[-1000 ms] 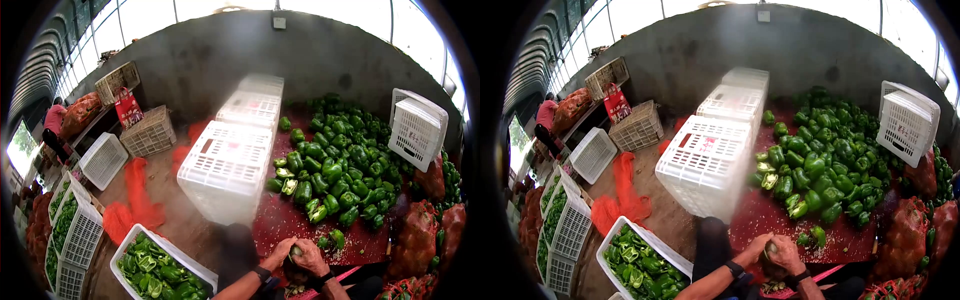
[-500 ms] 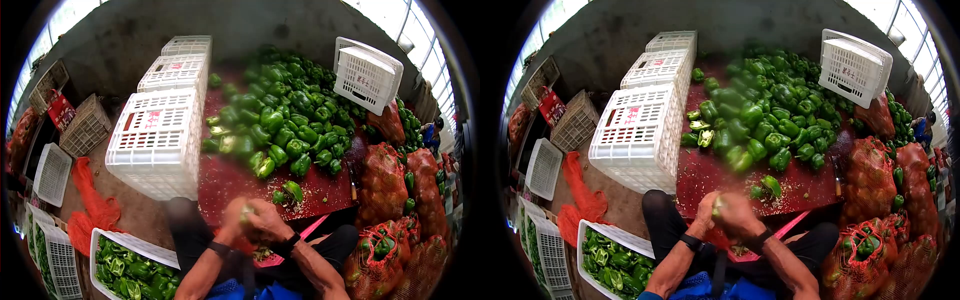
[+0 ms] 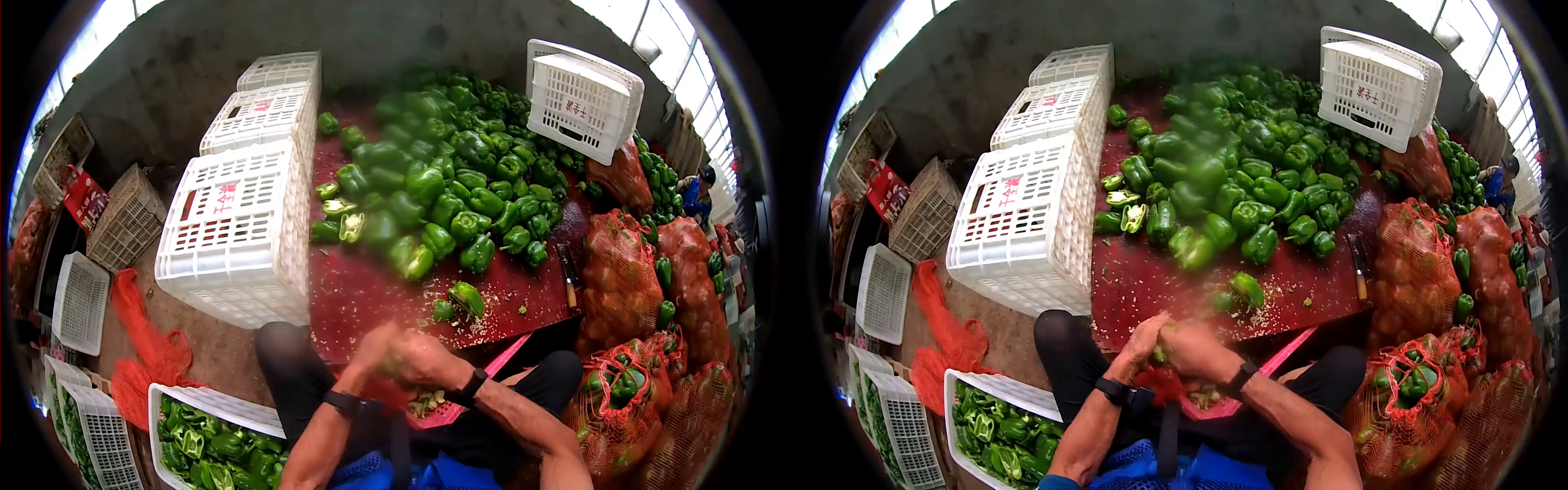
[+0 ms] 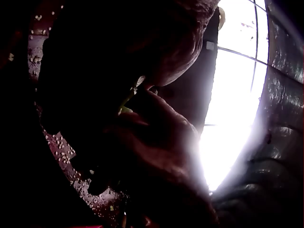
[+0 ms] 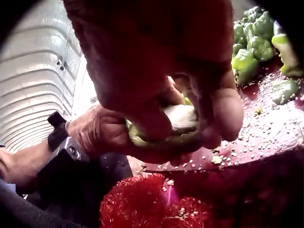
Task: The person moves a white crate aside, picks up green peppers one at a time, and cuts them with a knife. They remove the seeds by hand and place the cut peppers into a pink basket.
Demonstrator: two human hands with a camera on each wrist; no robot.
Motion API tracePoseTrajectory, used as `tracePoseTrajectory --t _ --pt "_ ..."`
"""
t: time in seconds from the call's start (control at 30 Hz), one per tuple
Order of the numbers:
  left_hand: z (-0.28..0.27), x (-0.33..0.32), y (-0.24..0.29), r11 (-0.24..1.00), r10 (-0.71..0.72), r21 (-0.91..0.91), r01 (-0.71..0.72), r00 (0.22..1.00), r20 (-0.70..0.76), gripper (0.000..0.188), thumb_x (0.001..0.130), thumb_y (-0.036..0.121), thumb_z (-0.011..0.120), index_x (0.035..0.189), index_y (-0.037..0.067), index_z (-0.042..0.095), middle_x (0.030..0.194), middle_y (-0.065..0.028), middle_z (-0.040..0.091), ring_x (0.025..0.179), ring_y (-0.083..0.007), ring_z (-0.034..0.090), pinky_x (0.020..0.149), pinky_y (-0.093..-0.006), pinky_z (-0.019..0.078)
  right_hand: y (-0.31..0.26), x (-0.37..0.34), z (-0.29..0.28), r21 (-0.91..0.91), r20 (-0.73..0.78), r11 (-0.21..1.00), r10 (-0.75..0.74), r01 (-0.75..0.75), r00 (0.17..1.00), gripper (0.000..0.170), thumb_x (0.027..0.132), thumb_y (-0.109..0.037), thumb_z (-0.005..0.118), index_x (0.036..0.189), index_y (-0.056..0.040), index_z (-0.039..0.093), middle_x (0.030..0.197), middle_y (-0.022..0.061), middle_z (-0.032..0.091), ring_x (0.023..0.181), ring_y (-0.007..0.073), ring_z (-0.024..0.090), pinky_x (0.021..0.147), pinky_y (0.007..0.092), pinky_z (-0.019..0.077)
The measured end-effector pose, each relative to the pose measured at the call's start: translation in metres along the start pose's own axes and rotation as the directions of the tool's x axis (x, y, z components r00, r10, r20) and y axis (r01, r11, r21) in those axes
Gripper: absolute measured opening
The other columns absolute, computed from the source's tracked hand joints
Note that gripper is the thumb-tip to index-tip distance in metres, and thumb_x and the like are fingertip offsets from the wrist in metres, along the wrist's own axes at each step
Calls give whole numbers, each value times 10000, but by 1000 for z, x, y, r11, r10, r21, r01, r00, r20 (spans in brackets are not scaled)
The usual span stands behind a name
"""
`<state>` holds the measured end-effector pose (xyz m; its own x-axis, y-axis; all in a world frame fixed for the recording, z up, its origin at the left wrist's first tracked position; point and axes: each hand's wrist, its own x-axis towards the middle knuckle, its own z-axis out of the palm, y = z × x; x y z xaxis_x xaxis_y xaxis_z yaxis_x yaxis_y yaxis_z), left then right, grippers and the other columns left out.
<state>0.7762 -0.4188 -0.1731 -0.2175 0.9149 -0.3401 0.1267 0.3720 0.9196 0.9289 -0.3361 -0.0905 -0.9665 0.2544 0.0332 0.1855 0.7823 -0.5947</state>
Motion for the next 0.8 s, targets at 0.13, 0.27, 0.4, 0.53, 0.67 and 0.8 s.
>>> tracePoseTrajectory --t 0.13,0.27,0.4,0.53,0.67,0.8 --pt "-3 -9 23 971 -150 -187 150 989 18 505 1034 384 467 1185 -53 672 1226 -139 672 1146 -225 580 1043 -341 417 15 -5 26 167 -89 985 -21 35 996 202 811 -140 637 956 -5 597 912 224 647 769 426 655 659 516 533" --pt "1 -8 15 996 84 0 -84 995 -48 399 1027 322 419 1037 -3 649 1016 -254 693 920 -365 661 817 -448 499 4 -11 20 246 -111 969 43 -15 993 245 806 -156 666 982 -15 570 905 224 625 770 431 642 672 511 532" --pt "-10 -10 25 982 92 158 -99 994 53 427 1030 305 453 1124 -61 651 1142 -210 697 1085 -298 625 962 -375 462 5 -13 22 344 -211 938 44 32 976 272 821 -155 652 1033 -20 547 896 221 615 764 445 630 677 507 526" --pt "-17 -13 34 946 75 302 -120 985 155 455 1030 292 464 1218 -86 633 1293 -207 666 1222 -286 598 1076 -352 428 5 -15 16 264 -202 964 12 42 979 285 827 -151 646 1056 -14 549 889 241 636 779 452 641 689 514 525" --pt "-6 -15 40 988 -140 -47 148 980 144 478 1035 306 463 1312 -60 594 1405 -215 598 1298 -303 559 1132 -359 391 2 -14 7 366 -68 929 94 -63 993 293 804 -167 671 1021 -3 563 858 264 657 791 450 659 695 523 528" --pt "-1 -20 46 979 -130 -147 144 986 105 474 1032 278 468 1340 -68 570 1435 -201 574 1353 -318 515 1157 -357 376 18 -8 30 195 -15 977 96 -91 995 315 782 -190 692 995 7 568 829 264 658 775 446 663 675 520 530"
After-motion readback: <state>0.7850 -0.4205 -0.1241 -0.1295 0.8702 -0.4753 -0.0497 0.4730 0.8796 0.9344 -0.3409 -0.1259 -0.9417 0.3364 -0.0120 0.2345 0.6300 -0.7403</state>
